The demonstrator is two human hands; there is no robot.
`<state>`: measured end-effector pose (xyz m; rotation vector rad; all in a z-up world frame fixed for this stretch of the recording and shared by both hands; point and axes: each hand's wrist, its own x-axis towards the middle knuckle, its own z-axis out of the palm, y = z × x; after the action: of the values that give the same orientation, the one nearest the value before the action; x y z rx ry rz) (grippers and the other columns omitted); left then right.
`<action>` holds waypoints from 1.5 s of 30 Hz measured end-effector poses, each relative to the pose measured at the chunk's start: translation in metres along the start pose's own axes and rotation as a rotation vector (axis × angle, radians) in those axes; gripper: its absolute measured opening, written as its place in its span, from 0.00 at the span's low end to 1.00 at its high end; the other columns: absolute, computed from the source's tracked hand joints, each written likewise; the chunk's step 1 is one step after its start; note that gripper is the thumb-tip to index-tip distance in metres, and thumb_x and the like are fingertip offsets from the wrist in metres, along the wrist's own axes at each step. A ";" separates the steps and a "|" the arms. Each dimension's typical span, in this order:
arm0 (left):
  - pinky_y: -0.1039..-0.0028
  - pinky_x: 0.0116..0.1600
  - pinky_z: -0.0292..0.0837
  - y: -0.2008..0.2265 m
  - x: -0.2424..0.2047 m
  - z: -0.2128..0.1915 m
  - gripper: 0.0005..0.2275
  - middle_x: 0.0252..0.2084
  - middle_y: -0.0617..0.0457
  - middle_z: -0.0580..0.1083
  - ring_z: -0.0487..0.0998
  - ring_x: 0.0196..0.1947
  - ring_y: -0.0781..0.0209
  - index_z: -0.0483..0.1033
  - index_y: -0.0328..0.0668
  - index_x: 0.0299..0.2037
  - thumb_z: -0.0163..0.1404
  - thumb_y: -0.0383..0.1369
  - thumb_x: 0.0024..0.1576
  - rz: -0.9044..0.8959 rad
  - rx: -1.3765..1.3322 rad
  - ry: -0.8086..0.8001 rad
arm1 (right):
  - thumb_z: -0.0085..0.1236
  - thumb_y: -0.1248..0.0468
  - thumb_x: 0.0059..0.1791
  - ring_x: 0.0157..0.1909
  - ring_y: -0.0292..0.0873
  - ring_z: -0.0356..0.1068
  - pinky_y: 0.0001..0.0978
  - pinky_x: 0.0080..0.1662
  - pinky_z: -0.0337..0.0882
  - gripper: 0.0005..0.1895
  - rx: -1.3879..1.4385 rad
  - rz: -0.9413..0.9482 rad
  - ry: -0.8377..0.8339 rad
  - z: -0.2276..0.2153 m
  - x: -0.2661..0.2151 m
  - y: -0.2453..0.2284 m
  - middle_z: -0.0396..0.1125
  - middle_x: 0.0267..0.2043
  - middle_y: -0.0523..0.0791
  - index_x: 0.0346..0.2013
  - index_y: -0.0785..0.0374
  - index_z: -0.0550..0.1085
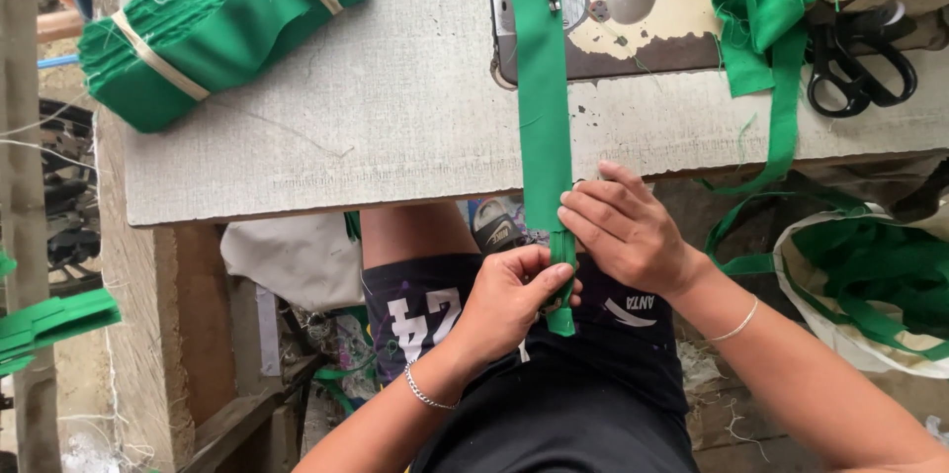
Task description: Attaching zippers to green fabric strips using an industrial sewing machine and trimming excess thread.
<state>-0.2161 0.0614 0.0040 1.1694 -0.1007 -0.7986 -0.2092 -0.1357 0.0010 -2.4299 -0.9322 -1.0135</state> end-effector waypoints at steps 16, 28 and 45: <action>0.56 0.53 0.73 0.096 0.091 -0.051 0.14 0.48 0.50 0.76 0.77 0.51 0.44 0.78 0.49 0.52 0.61 0.35 0.56 0.944 1.306 0.025 | 0.52 0.71 0.54 0.52 0.56 0.75 0.57 0.57 0.72 0.08 -0.060 0.018 0.039 -0.002 0.006 -0.011 0.74 0.48 0.54 0.40 0.66 0.79; 0.34 0.66 0.58 0.113 0.133 -0.068 0.24 0.64 0.49 0.70 0.68 0.68 0.43 0.76 0.51 0.61 0.53 0.53 0.58 0.914 1.698 -0.314 | 0.42 0.67 0.57 0.51 0.55 0.75 0.64 0.59 0.67 0.13 -0.004 0.069 -0.087 -0.012 0.008 -0.008 0.73 0.47 0.53 0.42 0.67 0.77; 0.29 0.62 0.54 0.118 0.138 -0.065 0.23 0.63 0.52 0.68 0.69 0.65 0.43 0.73 0.54 0.61 0.50 0.53 0.60 0.929 1.825 -0.283 | 0.48 0.65 0.55 0.50 0.54 0.76 0.65 0.59 0.67 0.11 0.062 0.088 -0.190 -0.017 0.010 0.009 0.74 0.46 0.51 0.42 0.65 0.78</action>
<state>-0.0260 0.0467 0.0319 2.3091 -1.7511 0.2253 -0.2060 -0.1473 0.0192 -2.5238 -0.8933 -0.7230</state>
